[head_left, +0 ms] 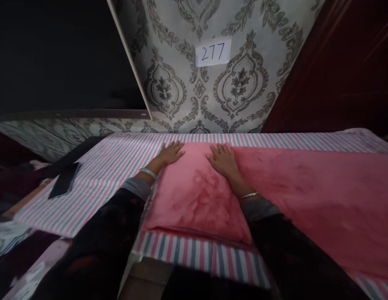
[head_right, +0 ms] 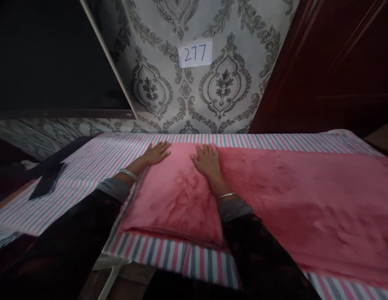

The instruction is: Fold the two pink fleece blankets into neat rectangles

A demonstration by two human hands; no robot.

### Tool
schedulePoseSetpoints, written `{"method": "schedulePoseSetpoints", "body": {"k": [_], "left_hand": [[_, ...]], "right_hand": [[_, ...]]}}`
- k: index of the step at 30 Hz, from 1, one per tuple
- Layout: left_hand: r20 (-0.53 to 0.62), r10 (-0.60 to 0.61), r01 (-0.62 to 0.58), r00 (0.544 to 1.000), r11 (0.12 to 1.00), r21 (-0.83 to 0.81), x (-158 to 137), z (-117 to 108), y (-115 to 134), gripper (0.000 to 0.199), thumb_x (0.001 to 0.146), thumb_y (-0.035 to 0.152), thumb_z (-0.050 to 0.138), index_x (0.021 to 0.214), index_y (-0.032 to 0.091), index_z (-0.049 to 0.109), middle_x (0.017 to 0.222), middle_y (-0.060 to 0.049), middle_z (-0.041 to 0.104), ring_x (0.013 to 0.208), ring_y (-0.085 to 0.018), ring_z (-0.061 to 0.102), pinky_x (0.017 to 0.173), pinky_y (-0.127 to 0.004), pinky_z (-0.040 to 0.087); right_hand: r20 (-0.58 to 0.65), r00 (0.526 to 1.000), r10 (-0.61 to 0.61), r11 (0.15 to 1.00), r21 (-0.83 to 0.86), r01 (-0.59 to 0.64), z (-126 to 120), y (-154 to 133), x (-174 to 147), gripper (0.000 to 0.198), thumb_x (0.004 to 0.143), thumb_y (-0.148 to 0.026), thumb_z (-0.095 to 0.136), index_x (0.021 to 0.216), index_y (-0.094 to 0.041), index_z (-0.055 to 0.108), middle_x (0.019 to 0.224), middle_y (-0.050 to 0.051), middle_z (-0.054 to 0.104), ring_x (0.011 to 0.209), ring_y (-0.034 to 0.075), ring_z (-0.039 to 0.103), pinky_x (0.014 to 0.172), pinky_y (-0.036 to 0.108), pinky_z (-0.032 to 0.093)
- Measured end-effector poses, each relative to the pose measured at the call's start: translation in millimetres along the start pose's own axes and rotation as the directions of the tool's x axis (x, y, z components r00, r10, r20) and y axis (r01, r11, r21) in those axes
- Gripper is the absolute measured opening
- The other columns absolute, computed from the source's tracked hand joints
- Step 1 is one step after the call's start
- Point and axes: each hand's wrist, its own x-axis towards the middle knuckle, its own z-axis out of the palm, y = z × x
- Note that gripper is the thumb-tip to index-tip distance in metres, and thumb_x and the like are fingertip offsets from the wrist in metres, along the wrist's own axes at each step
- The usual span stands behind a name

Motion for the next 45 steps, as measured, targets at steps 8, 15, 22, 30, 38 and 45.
{"method": "schedulePoseSetpoints", "body": {"k": [8,15,22,30,38,45], "left_hand": [[-0.018,-0.031,0.029,0.999,0.998,-0.062,-77,-21,33,0.070,0.103,0.056,0.028,0.163,0.022,0.016,0.171,-0.012,0.005,0.157,-0.031,0.006,0.125,-0.056,0.012],[-0.104,0.282,-0.289,0.954,0.955,-0.065,-146,23,89,0.074,0.099,0.065,0.034,0.162,0.028,0.021,0.170,-0.011,0.014,0.157,-0.033,0.009,0.125,-0.060,0.010],[-0.085,0.187,-0.188,0.979,0.982,0.004,-156,44,73,0.073,0.097,0.065,0.038,0.161,0.034,0.022,0.171,-0.006,0.010,0.157,-0.035,0.006,0.123,-0.064,0.004],[-0.035,0.009,-0.013,0.999,0.995,-0.103,-178,30,13,0.061,0.103,0.045,0.037,0.160,0.024,0.028,0.169,-0.012,0.020,0.155,-0.033,0.018,0.121,-0.064,0.020],[-0.455,0.474,-0.564,0.754,0.822,-0.079,-211,34,66,0.045,0.100,0.040,0.049,0.139,0.018,0.058,0.139,-0.013,0.063,0.131,-0.027,0.056,0.109,-0.048,0.046],[-0.399,0.527,-0.501,0.750,0.847,0.179,-214,46,92,0.029,0.100,0.021,0.046,0.115,0.015,0.069,0.110,-0.014,0.073,0.101,-0.026,0.064,0.086,-0.041,0.051]], "right_hand": [[0.033,0.999,-0.036,0.998,0.051,0.035,-22,3,-7,0.060,0.105,-0.044,0.026,0.159,-0.017,0.033,0.163,0.017,0.030,0.151,0.034,0.024,0.116,0.059,0.027],[0.067,0.986,-0.150,0.988,-0.011,0.151,-27,-22,-101,0.067,0.103,-0.058,0.030,0.162,-0.025,0.028,0.167,0.013,0.021,0.152,0.037,0.019,0.118,0.059,0.023],[0.042,0.984,-0.175,0.981,-0.081,0.178,-19,-25,-126,0.067,0.103,-0.058,0.037,0.160,-0.025,0.031,0.166,0.012,0.024,0.151,0.036,0.022,0.120,0.057,0.019],[0.138,0.974,-0.183,0.982,0.073,0.174,-24,-16,-106,0.068,0.103,-0.060,0.038,0.160,-0.025,0.031,0.166,0.014,0.023,0.152,0.037,0.020,0.119,0.061,0.024],[-0.009,0.903,-0.430,0.859,0.304,0.413,-41,8,-178,0.062,0.103,-0.054,0.041,0.153,-0.018,0.046,0.157,0.012,0.042,0.147,0.028,0.036,0.122,0.049,0.031],[-0.081,0.902,-0.425,0.871,0.234,0.431,-32,12,-212,0.050,0.098,-0.014,0.038,0.145,-0.018,0.055,0.148,0.011,0.055,0.140,0.026,0.047,0.117,0.051,0.040]]}}
